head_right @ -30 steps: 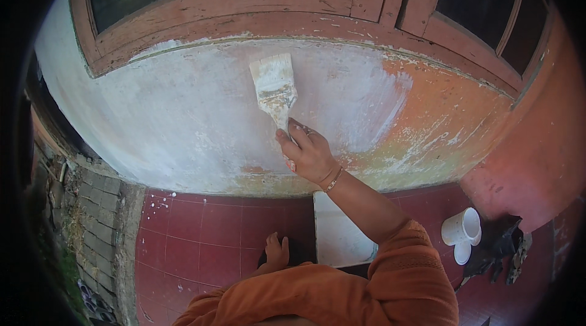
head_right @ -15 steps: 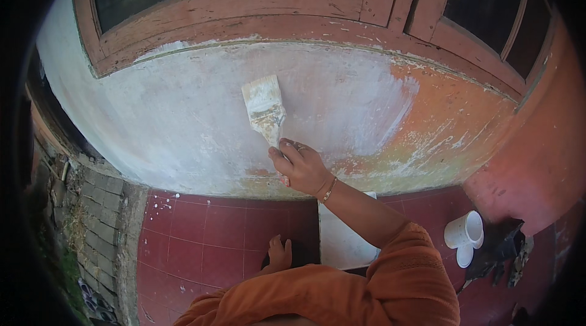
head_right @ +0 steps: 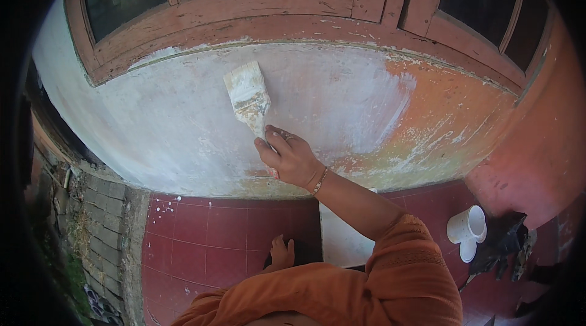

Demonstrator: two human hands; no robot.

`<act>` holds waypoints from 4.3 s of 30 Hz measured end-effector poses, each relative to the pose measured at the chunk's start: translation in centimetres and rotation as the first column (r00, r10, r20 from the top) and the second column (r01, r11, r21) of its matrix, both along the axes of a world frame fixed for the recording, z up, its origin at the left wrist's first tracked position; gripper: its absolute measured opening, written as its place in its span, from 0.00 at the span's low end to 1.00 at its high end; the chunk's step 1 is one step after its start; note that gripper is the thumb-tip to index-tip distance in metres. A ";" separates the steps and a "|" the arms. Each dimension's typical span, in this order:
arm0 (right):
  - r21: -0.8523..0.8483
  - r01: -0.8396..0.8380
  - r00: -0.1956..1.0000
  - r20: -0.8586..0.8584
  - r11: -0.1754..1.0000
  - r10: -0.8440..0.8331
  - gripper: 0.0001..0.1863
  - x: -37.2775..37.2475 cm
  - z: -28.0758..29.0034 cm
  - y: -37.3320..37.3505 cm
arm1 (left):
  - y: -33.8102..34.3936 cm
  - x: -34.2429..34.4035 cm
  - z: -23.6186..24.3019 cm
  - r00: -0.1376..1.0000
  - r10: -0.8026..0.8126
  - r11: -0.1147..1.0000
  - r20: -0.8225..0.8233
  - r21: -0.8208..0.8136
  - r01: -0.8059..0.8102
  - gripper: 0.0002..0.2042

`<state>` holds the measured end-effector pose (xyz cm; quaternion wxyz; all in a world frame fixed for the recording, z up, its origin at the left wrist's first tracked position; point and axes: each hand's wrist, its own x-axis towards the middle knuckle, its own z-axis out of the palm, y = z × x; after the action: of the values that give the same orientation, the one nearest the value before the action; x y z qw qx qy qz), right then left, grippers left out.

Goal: The person paints a wall using a brush. They dip the brush into a white paint tray on the floor, wipe the excess paint, and then apply vertical strokes to an orange exterior wall, covering a rectangular section.

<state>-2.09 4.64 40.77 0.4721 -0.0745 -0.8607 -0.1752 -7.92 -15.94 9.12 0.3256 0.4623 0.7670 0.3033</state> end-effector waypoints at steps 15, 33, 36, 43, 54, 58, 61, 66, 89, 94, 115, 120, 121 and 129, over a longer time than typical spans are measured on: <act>-0.097 0.050 0.998 -0.038 0.994 -0.054 0.22 3.1 -0.6 -0.9 | 0.2 -0.1 0.5 0.997 -0.061 0.996 -0.043 -0.062 0.059 0.29; -0.095 0.211 0.977 0.028 0.973 -0.210 0.20 12.9 -1.5 -1.7 | 1.0 1.4 1.7 0.985 -0.135 0.987 -0.109 -0.107 0.123 0.29; -0.208 0.159 0.983 -0.058 0.965 -0.174 0.19 14.6 -1.1 -3.6 | 0.9 1.3 1.7 0.981 -0.152 0.984 -0.124 -0.113 0.138 0.29; -0.138 0.233 0.919 -0.293 0.963 -0.264 0.22 17.7 1.4 -0.2 | 1.2 2.2 2.6 0.969 -0.182 0.978 -0.168 -0.131 0.161 0.29; -0.144 0.213 0.886 -0.389 0.966 -0.254 0.20 20.4 2.0 -1.0 | 1.0 2.4 2.1 0.953 -0.197 0.975 -0.229 -0.148 0.166 0.29; -0.178 0.242 0.889 -0.353 0.954 -0.292 0.20 21.1 0.5 1.0 | 1.3 2.9 2.5 0.948 -0.205 0.973 -0.245 -0.152 0.171 0.29; -0.209 0.298 0.907 -0.242 0.931 -0.345 0.19 21.4 -3.0 -0.1 | 1.0 2.7 2.5 0.951 -0.186 0.977 -0.246 -0.151 0.152 0.29; -0.489 0.126 0.874 -0.357 0.863 -0.330 0.15 23.6 -2.3 -5.1 | 1.2 2.6 2.6 0.949 -0.210 0.970 -0.235 -0.168 0.173 0.29; -0.475 -0.052 0.812 -0.532 0.879 -0.239 0.06 29.9 13.7 -3.2 | 0.6 3.0 1.9 0.940 -0.216 0.975 -0.265 -0.117 0.191 0.29; -0.303 0.270 0.811 -0.439 0.914 -0.386 0.14 26.5 0.9 -0.6 | 1.0 3.4 3.3 0.927 -0.251 0.965 -0.279 -0.149 0.216 0.29; -0.921 -0.086 0.941 -0.200 0.380 -0.272 0.03 29.3 2.6 2.9 | 0.8 3.6 2.0 0.920 -0.232 0.972 -0.315 -0.115 0.205 0.29; -0.799 -0.273 0.868 -0.444 0.536 -0.221 0.03 29.8 15.6 -0.8 | 0.8 3.9 2.3 0.927 -0.227 0.973 -0.300 -0.104 0.205 0.29; -0.798 -0.272 0.869 -0.444 0.538 -0.220 0.03 29.6 16.1 -1.4 | 0.8 3.9 2.4 0.926 -0.225 0.974 -0.304 -0.109 0.200 0.29; -0.339 0.052 0.784 -0.568 0.939 -0.248 0.12 24.9 4.3 -1.5 | 0.7 3.6 2.8 0.934 -0.211 0.977 -0.289 -0.084 0.195 0.29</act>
<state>22.84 3.19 45.10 0.6883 -0.2675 -0.6729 -0.0445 -4.28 -15.26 11.87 0.2489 0.5703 0.7632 0.1743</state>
